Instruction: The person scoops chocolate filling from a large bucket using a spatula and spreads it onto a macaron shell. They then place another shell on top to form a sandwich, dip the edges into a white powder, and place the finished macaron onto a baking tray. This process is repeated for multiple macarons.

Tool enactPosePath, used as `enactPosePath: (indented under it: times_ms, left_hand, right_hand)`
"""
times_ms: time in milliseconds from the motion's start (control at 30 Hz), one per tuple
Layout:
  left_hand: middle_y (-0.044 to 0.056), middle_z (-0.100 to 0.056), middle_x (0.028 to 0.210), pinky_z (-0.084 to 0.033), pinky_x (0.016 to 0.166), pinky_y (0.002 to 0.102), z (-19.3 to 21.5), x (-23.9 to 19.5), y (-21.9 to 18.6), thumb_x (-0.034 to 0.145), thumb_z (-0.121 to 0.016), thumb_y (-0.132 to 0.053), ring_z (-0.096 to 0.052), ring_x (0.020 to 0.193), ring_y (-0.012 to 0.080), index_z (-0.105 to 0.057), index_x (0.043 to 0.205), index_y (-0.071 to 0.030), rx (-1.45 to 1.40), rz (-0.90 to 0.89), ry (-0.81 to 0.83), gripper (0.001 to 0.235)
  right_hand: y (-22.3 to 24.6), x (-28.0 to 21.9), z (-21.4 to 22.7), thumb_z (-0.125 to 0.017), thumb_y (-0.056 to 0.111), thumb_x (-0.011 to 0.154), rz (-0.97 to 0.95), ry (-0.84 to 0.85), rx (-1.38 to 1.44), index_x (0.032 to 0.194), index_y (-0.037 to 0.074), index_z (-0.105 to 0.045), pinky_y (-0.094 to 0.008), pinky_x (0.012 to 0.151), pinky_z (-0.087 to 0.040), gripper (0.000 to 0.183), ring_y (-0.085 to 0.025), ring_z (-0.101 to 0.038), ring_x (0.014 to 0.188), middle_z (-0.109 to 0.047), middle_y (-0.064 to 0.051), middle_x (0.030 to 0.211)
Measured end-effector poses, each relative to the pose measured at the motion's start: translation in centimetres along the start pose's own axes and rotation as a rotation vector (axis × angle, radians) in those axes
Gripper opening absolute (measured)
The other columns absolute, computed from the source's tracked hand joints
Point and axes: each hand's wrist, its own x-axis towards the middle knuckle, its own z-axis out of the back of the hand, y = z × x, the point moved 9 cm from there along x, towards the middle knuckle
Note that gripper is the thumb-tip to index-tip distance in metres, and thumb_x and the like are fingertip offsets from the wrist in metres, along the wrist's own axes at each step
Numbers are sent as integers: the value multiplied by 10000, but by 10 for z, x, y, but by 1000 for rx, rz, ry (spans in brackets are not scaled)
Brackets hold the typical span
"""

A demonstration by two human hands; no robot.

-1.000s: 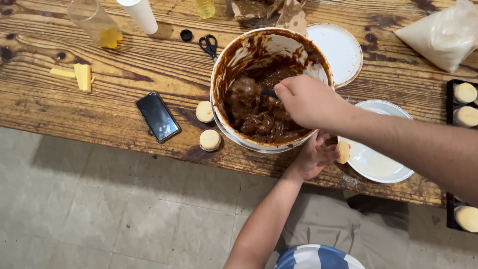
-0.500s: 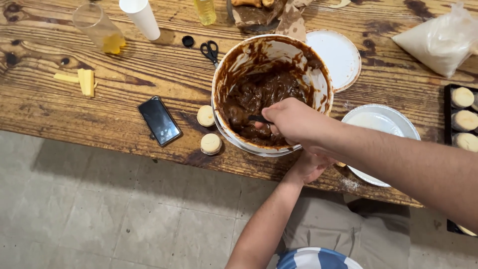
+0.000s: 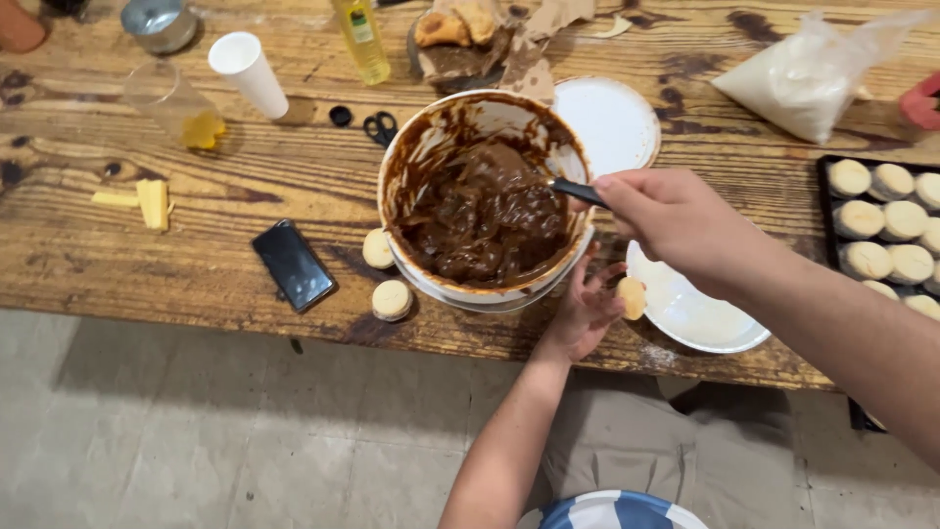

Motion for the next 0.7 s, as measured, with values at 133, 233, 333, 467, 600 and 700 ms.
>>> enactPosePath:
  times_ms: [133,233,333,467,600,700]
  left_hand:
    - [161,-483,1395,-687,875,407,-22,-1,-10,795,-797,144,-657,1166,390,-274,1610,-256,0,12,5,1048]
    - [232,-536,1365,-635,807,358,-45,-7,-16,787,-814,133,-666,1096,331,-335,1549,-206,-184,34,24,962]
    - [275,-528,1406,-549,1015,567,-70,-19,-16,875,-811,90,-595,1248,458,-233,1625,-188,-214,-6,140,986]
    - [262,-512,1468,-528,1064,547,-84,-23,-8,879,-870,-34,-589,1278,429,-187,1669,-193,-155,-23,128,1056]
    - [276,-318,1580,-518,1094,517,-99,-24,2,857,-879,-40,-524,1340,440,-207,1674,-232,-233,18,133,1075]
    - [269,-340,1603,-467,1131,576,-89,-22,16,826,-890,-116,-472,1415,332,-280,1658,-245,-225,36,102,1040]
  right_hand:
    - [-25,-10,42,-473,137,1069,7,-61,118,1055,1,-704,-163,453,-219,268,-35,-237,524,-298,35,587]
    - [-67,-16,70,-441,257,1103,-120,-49,168,1149,-5,-698,-271,480,-119,370,-100,-155,521,-209,46,579]
    - [-95,-41,99,-476,238,1107,-116,-109,184,1078,0,-693,-283,494,-138,324,-118,-160,512,-223,24,574]
    - [-126,-79,140,-498,234,1098,-118,-196,42,1042,-55,-715,-306,519,-168,365,-146,-216,543,-258,-16,581]
    - [-174,-101,173,-508,184,1072,-139,-186,50,1080,-83,-757,-288,460,-112,365,-118,-197,493,-258,-20,537]
    - [-192,-107,185,-516,203,1069,-149,-137,-28,1068,-54,-789,-291,482,-148,375,-130,-208,517,-259,-27,557]
